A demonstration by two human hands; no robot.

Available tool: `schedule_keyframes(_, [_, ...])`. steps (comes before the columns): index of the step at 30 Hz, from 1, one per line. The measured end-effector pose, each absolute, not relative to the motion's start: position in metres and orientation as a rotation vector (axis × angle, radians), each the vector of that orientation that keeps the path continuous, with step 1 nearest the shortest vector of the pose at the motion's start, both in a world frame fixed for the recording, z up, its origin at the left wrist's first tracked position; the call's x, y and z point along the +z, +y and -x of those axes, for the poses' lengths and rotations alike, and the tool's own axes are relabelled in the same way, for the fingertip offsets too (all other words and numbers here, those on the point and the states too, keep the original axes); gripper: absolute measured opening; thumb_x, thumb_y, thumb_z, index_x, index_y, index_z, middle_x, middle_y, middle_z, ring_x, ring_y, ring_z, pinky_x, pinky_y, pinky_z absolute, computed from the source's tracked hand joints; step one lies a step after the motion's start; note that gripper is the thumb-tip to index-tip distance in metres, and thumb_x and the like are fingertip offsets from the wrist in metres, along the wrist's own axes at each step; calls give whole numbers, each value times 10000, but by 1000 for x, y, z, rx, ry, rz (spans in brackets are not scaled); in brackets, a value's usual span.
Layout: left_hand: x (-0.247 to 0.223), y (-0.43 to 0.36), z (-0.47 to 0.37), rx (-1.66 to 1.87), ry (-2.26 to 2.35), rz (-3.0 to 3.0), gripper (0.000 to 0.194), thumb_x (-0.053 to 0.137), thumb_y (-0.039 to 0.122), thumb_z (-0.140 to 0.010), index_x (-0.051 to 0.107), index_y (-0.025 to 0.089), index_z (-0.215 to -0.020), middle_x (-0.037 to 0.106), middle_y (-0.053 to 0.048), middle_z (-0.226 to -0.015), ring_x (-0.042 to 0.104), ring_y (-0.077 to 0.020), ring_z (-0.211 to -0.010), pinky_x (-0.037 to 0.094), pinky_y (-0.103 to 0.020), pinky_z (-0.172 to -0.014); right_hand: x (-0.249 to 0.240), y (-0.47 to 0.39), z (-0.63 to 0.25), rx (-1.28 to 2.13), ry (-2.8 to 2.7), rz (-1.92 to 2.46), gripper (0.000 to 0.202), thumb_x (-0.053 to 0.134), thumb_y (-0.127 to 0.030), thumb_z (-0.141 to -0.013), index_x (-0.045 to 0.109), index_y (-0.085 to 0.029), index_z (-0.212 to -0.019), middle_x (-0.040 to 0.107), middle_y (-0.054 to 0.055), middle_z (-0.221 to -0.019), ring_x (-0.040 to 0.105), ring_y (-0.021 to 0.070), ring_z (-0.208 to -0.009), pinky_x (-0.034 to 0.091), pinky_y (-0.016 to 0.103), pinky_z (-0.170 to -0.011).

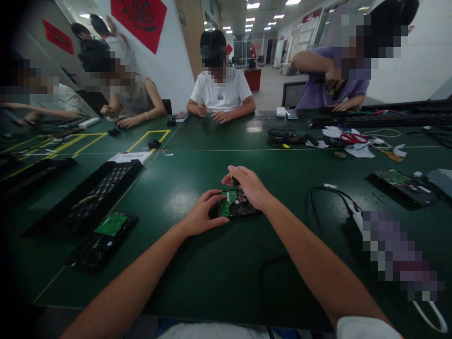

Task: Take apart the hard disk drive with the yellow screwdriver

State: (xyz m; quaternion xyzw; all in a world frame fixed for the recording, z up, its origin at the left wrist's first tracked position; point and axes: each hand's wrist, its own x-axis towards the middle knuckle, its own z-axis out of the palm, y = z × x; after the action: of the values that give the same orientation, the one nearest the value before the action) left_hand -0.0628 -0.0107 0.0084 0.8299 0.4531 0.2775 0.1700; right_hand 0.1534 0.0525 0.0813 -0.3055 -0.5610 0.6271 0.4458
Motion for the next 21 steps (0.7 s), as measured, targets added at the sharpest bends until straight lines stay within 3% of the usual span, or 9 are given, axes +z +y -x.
schedule_keyframes(5, [8, -11, 63, 779, 1290, -2358, 772, 738, 654, -814, 531, 266, -1448, 479, -132, -1490, 483, -324, -1381, 433, -515, -1163, 84, 53, -154, 1591, -1263, 754, 309, 703, -526, -903, 598, -239, -945, 703, 11, -819, 672, 202, -843, 508, 406, -882])
schedule_keyframes(9, [8, -11, 63, 780, 1292, -2357, 762, 737, 648, -818, 532, 267, -1445, 476, -131, -1494, 478, -326, -1387, 429, -519, -1167, 89, 51, -155, 1553, -1284, 767, 289, 702, -511, -907, 656, -260, -1044, 652, -17, -783, 627, 177, -794, 499, 362, -828])
schedule_keyframes(15, [8, -11, 62, 805, 1273, -2359, 762, 742, 643, -814, 530, 275, -1447, 489, -131, -1476, 492, -331, -1374, 443, -528, -1152, 89, 49, -155, 1447, -1467, 776, 290, 686, -499, -927, 730, -220, -862, 662, 27, -893, 602, 173, -875, 465, 335, -863])
schedule_keyframes(21, [9, -11, 63, 795, 1283, -2348, 770, 753, 642, -804, 535, 280, -1448, 491, -134, -1478, 491, -343, -1373, 441, -545, -1148, 87, 50, -155, 1566, -1383, 722, 313, 653, -512, -948, 681, -216, -850, 675, 34, -853, 639, 200, -873, 483, 379, -879])
